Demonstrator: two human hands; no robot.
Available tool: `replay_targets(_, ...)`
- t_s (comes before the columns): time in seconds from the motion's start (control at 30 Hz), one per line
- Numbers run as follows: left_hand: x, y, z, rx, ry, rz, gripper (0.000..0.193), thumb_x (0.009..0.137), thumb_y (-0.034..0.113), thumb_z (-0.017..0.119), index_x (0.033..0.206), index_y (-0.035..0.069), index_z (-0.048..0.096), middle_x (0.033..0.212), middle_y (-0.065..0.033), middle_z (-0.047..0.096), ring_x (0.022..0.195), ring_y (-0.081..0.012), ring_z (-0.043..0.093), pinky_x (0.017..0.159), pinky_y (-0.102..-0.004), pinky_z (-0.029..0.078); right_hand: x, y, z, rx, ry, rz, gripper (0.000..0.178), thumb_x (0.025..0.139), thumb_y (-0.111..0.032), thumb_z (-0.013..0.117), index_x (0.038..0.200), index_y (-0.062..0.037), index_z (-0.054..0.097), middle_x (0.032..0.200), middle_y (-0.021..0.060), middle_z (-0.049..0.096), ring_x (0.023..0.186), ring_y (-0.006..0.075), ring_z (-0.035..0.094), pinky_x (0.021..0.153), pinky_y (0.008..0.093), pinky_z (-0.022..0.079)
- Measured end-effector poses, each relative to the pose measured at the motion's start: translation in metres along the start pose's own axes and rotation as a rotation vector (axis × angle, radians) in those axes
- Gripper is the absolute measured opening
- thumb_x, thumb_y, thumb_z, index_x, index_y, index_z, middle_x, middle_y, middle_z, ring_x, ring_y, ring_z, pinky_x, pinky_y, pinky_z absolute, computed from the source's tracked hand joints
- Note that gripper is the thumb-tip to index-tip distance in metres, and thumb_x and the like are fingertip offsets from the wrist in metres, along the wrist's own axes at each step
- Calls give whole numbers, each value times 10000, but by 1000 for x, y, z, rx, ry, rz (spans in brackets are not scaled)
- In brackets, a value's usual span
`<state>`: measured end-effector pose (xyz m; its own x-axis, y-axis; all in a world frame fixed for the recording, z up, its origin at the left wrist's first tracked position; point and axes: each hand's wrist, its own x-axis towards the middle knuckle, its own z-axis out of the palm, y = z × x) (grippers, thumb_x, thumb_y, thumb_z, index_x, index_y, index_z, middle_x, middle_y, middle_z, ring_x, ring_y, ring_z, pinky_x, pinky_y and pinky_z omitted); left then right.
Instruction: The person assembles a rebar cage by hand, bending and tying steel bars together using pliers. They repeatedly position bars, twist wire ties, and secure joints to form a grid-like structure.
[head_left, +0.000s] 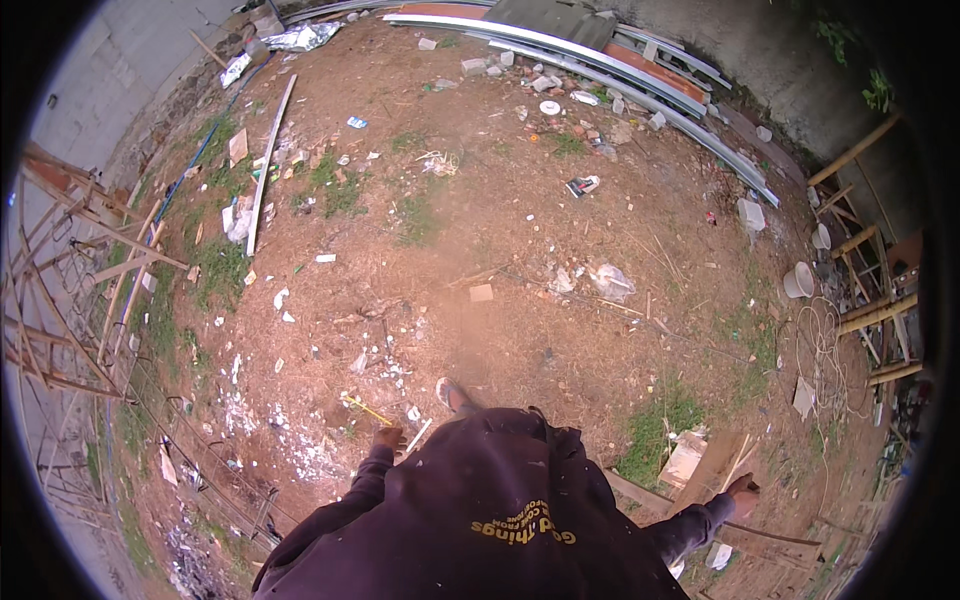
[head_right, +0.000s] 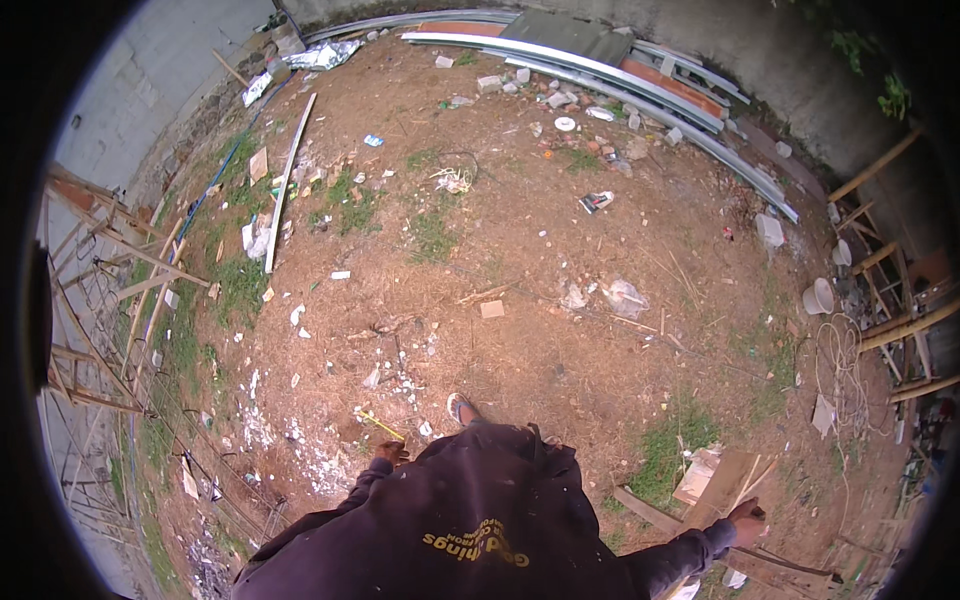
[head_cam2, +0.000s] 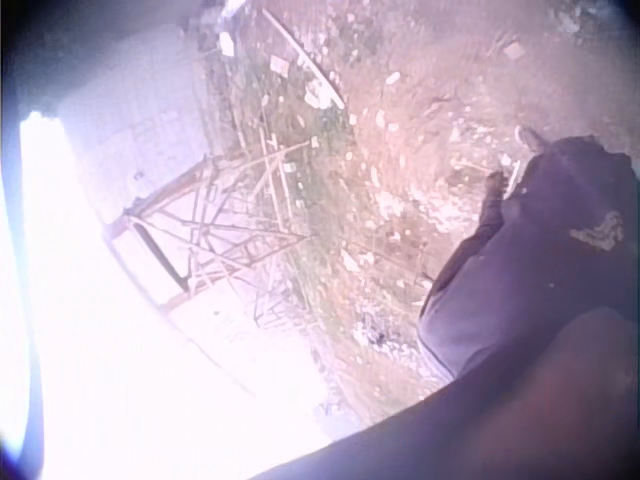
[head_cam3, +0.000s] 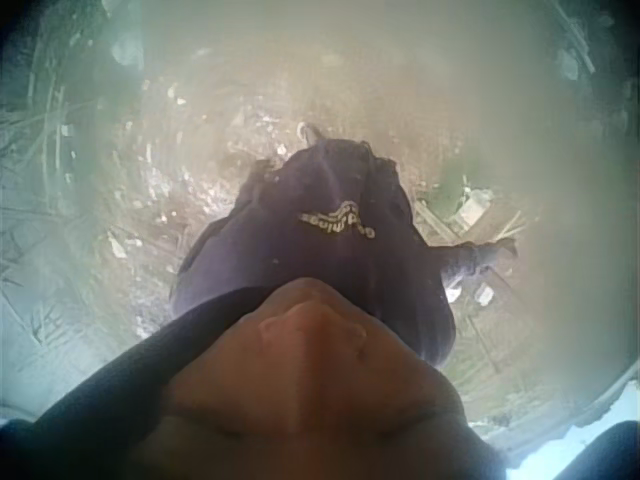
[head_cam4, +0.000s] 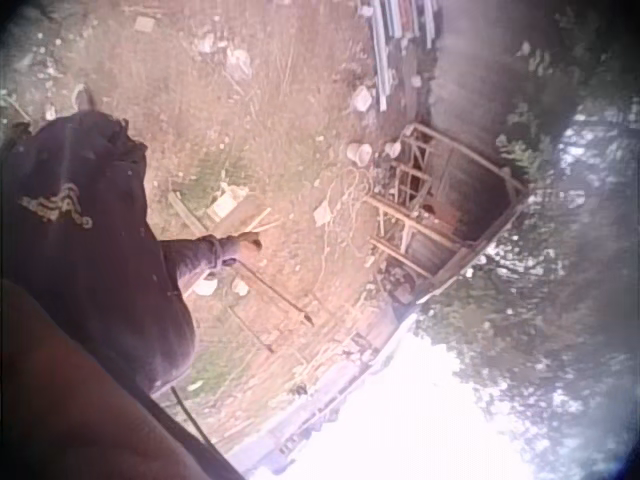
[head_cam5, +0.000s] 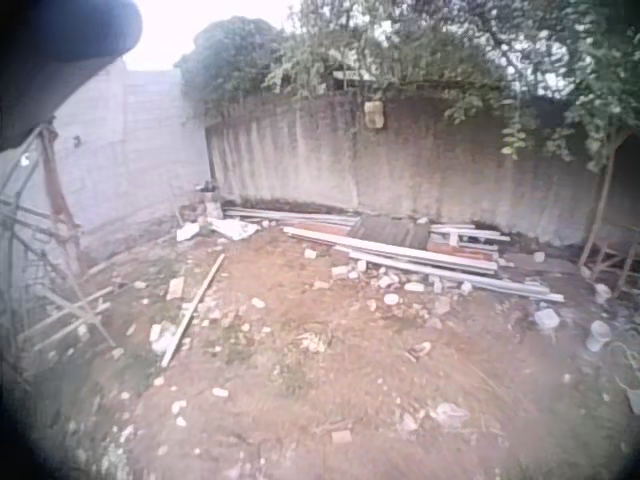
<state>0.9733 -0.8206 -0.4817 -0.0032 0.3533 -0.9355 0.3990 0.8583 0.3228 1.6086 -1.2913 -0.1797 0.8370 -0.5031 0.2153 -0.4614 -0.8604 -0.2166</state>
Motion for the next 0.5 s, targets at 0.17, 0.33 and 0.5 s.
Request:
replay_targets(0.17,9,-51,-34,-177,85,-63,433,985,393,561,1260,60,592,1155,-155,706,868,-275,690,703,-446,533,-60,-172,67,376,196,56,497,911,-519,599,1029,-51,717,942,190,730,849,421,687,739,540,500)
replay_targets(0.33,-46,73,-79,-321,44,223,582,962,552,597,1203,23,630,1093,-117,720,830,-224,692,724,-377,547,-425,-380,47,1070,-928,-983,220,1019,-212,591,926,-13,580,739,17,538,689,82,477,622,275,411)
replay_targets(0.5,-147,216,-79,-805,-381,815,772,1011,597,463,1476,-17,399,1249,-202,645,1099,-273,662,901,-441,563,-694,-371,-83,688,-1759,-2013,186,960,-186,625,979,-4,590,858,182,651,795,342,659,719,402,508)
